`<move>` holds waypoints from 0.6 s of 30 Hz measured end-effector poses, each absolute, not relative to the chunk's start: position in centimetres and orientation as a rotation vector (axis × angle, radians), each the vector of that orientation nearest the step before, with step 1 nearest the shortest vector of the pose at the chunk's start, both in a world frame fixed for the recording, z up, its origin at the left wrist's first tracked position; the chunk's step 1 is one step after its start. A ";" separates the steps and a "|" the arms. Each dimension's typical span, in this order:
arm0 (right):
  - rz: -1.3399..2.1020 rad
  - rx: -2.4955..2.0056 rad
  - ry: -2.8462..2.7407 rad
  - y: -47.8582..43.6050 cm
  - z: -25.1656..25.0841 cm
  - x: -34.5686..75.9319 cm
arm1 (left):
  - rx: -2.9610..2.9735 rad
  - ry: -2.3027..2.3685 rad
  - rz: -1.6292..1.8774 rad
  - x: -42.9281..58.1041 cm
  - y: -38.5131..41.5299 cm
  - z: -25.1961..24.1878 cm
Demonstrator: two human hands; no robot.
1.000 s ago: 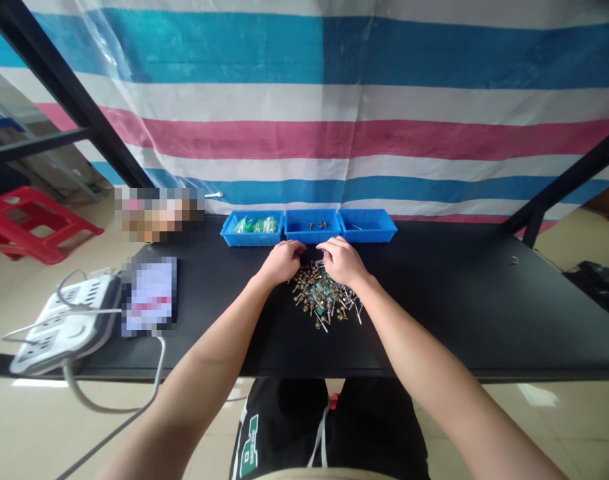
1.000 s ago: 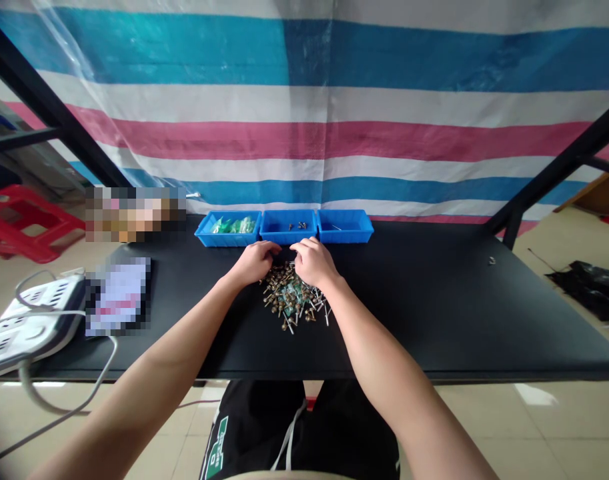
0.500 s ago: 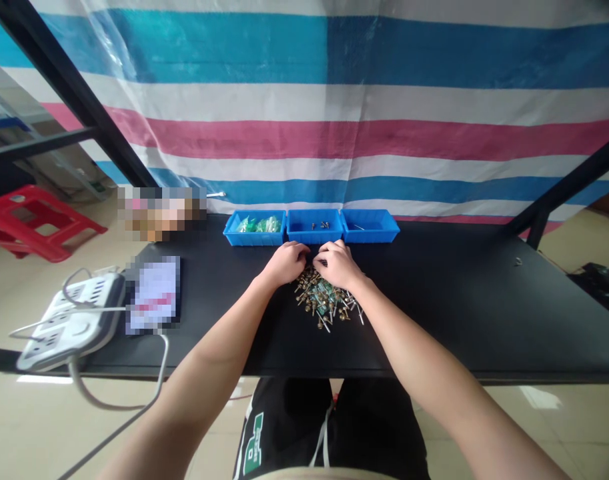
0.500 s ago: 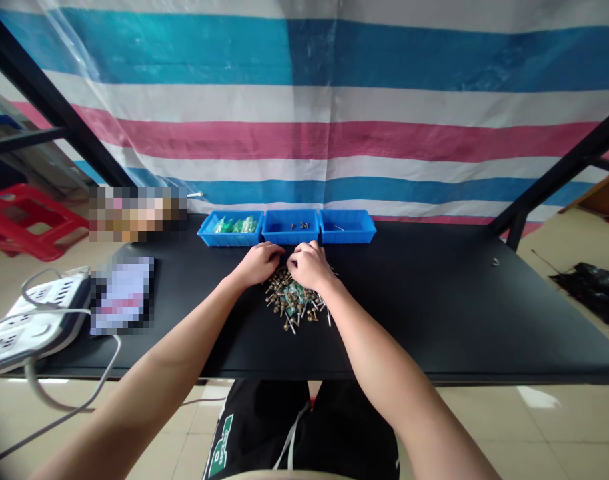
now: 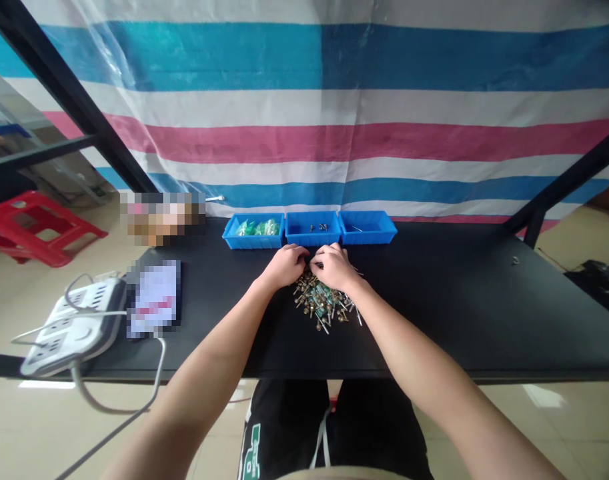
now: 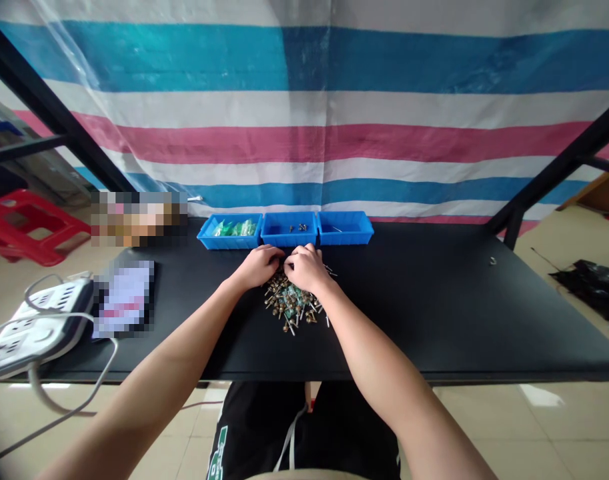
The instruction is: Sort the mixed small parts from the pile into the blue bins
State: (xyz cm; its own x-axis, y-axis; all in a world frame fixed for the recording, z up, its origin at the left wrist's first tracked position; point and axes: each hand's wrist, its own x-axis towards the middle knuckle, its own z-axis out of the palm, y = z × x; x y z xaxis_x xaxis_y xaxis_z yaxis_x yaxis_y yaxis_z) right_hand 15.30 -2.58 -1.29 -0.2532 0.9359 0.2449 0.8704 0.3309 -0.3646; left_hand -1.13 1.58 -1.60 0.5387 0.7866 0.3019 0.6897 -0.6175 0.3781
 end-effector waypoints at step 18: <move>0.239 -1.469 -2.264 -2.5 -1.6 15.1 | 2.549 1.149 0.722 -1.0 1.4 -1.8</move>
State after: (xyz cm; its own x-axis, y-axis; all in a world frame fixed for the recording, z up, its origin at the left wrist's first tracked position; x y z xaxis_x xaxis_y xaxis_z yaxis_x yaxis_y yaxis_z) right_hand 15.09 -2.49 -1.57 -0.3468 0.9016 0.2586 0.8277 0.4239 -0.3677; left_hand -0.97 1.36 -1.81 0.5654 0.7538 0.3348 0.6282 -0.6566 0.4174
